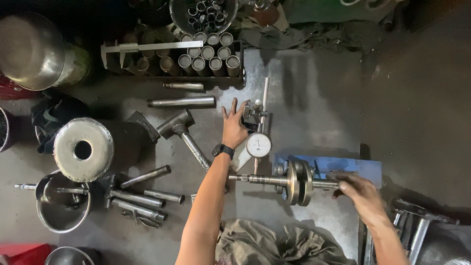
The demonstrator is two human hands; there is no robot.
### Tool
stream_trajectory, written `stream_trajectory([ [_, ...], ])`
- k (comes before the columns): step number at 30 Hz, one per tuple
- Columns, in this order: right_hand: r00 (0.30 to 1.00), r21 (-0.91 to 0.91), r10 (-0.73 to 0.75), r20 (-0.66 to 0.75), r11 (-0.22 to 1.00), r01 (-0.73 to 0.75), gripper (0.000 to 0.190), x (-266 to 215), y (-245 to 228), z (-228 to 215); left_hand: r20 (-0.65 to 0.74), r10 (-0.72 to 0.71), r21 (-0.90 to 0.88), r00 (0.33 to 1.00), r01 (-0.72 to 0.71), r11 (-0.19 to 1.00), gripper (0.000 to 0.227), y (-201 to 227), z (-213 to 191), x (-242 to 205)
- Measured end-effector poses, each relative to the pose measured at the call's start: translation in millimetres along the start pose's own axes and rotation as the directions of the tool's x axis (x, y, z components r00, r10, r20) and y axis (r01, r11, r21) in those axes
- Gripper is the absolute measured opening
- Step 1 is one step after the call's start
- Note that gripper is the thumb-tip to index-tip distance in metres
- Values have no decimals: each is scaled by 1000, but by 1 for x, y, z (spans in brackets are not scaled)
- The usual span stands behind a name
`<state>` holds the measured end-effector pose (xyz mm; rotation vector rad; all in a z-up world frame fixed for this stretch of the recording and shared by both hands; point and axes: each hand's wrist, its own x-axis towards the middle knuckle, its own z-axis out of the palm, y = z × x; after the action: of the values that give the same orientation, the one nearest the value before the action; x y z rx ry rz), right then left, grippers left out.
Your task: The person assembles a metal shaft with circular discs, repeatedly placing the assembly on a dial indicator stand to check alignment. They also use a hammer to strike a metal piece on an anvil and handle various cylindrical metal parts from a red basket.
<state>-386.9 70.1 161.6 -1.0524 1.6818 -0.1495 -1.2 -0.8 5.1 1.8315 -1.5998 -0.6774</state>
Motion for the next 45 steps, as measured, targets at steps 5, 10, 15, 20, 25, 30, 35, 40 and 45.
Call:
stream_trajectory([
  [5,998,45,34,47,998,-36,24,30,56,-2,-1,8,6,1000,-8,1000,84,4,-4,0],
  [10,1000,-27,-29,2,999,29,30,14,26,-3,0,12,-9,1000,-12,1000,82,7,-7,1],
  [15,989,148,-144,16,979,140,62,-1,7,1,-5,27,0,1000,-27,1000,79,-6,6,-1],
  [20,698,-244,-714,50,669,702,71,-26,-50,15,-19,49,38,999,-48,998,85,-4,7,-1],
  [25,583,-568,-809,71,448,690,96,-33,-76,11,7,46,141,999,-47,989,93,-12,13,0],
  [30,816,-457,-562,136,695,555,93,-31,-96,22,-41,1,-102,999,-5,995,99,43,-29,-23],
  [35,752,-187,-658,47,733,654,65,-51,-101,35,-167,-217,-436,962,126,891,73,63,-48,-131],
  [40,517,-155,-852,-83,524,838,19,-93,-84,50,-70,-453,-599,889,326,732,41,103,-76,-245],
  [45,276,-114,-934,-229,307,945,22,-132,-62,59,-268,-425,-683,865,140,717,39,85,-76,-313],
])
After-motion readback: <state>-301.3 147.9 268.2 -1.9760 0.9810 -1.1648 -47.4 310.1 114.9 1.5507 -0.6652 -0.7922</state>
